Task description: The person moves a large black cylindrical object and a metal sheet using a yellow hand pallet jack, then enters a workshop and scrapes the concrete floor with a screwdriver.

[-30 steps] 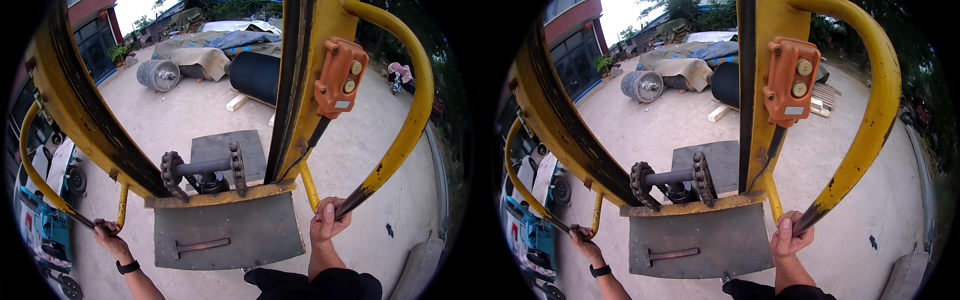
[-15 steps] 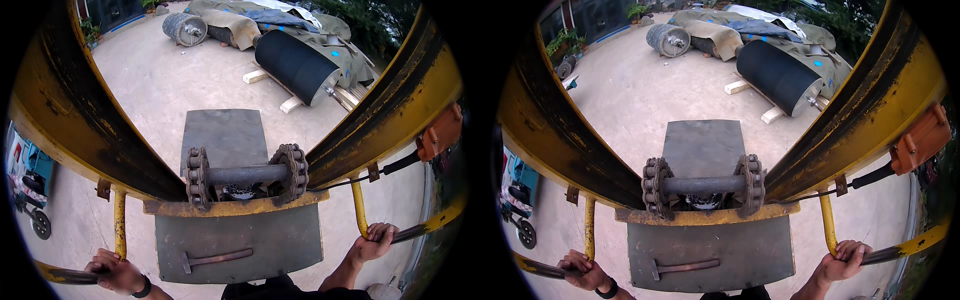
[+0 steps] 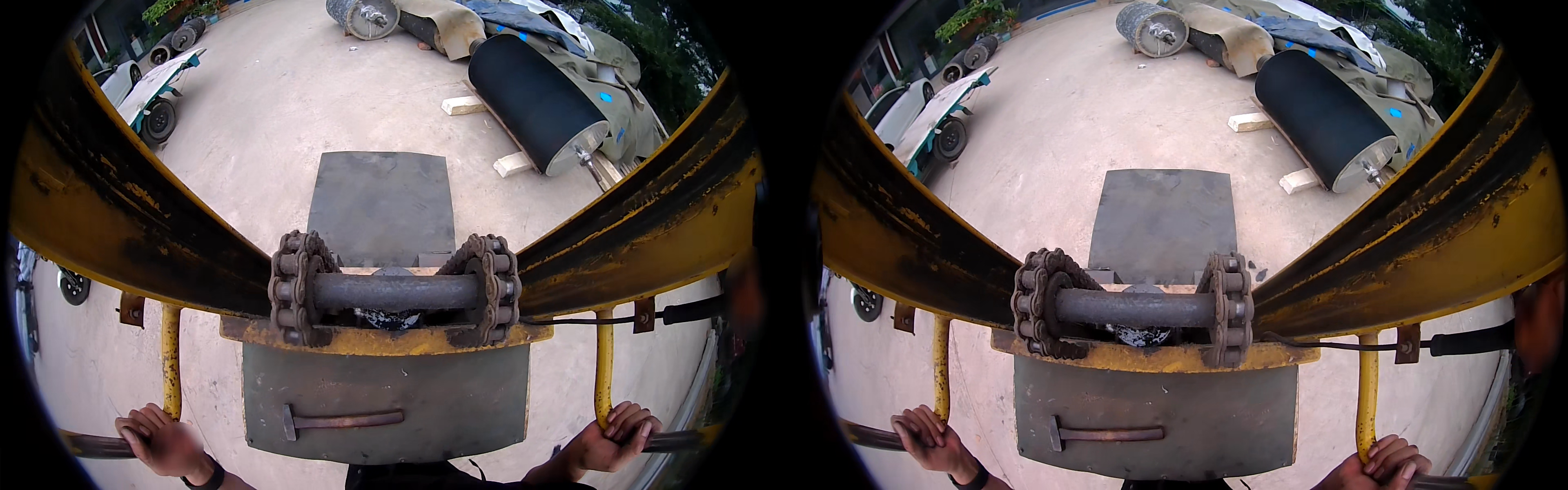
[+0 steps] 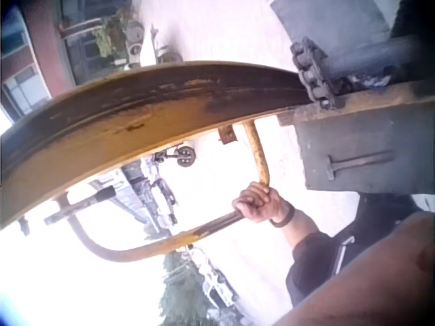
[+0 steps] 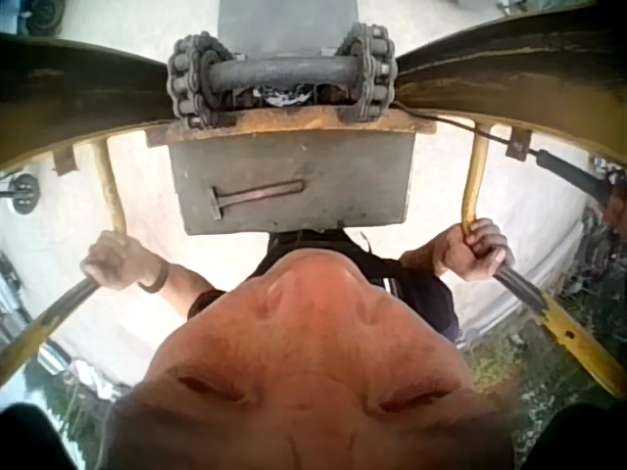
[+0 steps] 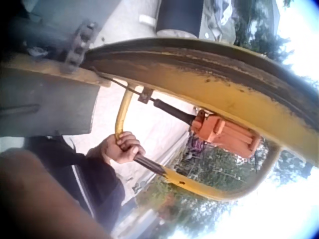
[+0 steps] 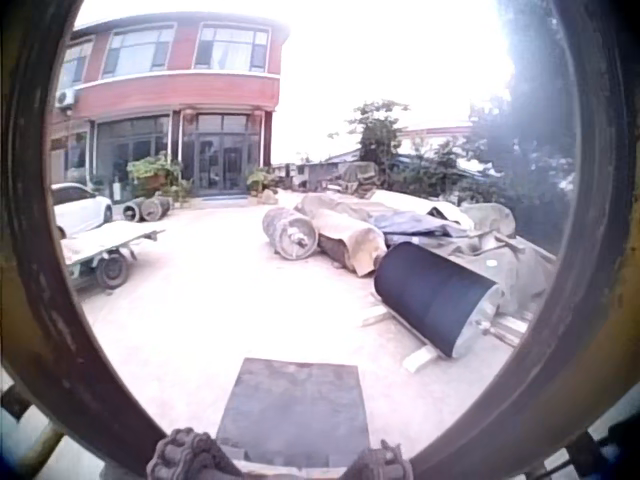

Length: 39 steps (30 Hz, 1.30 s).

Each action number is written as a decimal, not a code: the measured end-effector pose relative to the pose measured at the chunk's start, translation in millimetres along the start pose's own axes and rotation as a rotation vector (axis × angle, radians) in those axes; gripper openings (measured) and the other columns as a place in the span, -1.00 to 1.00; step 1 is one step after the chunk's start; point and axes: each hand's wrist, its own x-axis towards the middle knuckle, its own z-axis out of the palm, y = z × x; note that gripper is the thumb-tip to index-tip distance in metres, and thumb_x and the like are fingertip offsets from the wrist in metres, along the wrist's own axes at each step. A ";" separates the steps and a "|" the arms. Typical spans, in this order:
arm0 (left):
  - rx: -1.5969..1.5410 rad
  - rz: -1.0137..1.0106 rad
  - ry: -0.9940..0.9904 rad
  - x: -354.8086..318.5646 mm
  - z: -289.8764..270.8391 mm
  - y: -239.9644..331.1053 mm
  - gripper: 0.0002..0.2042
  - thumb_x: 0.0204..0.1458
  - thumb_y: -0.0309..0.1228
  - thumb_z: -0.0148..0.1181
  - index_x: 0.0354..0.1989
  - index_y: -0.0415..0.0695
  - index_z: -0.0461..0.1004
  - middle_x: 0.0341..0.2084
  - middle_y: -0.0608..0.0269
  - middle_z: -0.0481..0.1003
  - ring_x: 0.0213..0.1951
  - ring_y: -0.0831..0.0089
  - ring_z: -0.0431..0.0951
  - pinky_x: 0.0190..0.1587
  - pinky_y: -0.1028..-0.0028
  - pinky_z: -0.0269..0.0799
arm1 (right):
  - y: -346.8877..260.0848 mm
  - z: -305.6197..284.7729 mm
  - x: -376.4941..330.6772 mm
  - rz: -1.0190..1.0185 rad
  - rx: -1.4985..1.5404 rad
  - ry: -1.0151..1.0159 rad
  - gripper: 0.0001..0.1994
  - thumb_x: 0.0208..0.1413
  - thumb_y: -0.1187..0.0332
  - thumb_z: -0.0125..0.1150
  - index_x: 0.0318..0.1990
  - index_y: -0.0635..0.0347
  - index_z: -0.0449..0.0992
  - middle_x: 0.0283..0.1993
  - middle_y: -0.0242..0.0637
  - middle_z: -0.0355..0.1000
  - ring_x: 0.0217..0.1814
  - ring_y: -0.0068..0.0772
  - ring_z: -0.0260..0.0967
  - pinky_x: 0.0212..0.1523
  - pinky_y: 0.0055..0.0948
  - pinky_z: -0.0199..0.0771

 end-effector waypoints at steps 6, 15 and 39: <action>0.265 0.225 0.195 21.3 33.7 -14.5 -0.65 0.29 -0.22 -0.11 -0.55 -0.05 0.11 -0.80 0.46 -0.02 -0.81 0.67 -0.13 -0.67 0.68 -0.01 | -7.8 14.5 -15.6 0.023 0.048 0.018 -0.74 0.24 0.38 -0.09 -0.51 0.05 0.08 -0.67 -0.48 -0.08 -0.69 -0.67 -0.19 -0.58 -0.62 0.03; 0.196 0.247 0.089 37.6 -6.6 -8.2 -0.49 0.20 0.14 -0.07 -0.52 -0.08 0.16 -0.83 0.46 0.05 -0.83 0.69 0.00 -0.72 0.71 0.01 | -26.3 34.4 -52.3 0.050 -0.002 0.164 -0.64 0.25 0.36 -0.04 -0.59 0.02 0.02 -0.69 -0.49 -0.13 -0.68 -0.65 -0.23 -0.58 -0.59 -0.01; 0.147 0.289 0.085 39.6 -10.1 14.8 -0.44 0.22 0.19 -0.21 -0.45 -0.15 0.22 -0.79 0.38 0.09 -0.82 0.60 0.05 -0.71 0.60 0.08 | -50.4 38.2 -47.8 0.081 -0.031 0.285 -0.65 0.25 0.35 -0.01 -0.56 0.05 0.03 -0.63 -0.47 -0.20 -0.59 -0.61 -0.26 -0.44 -0.54 -0.01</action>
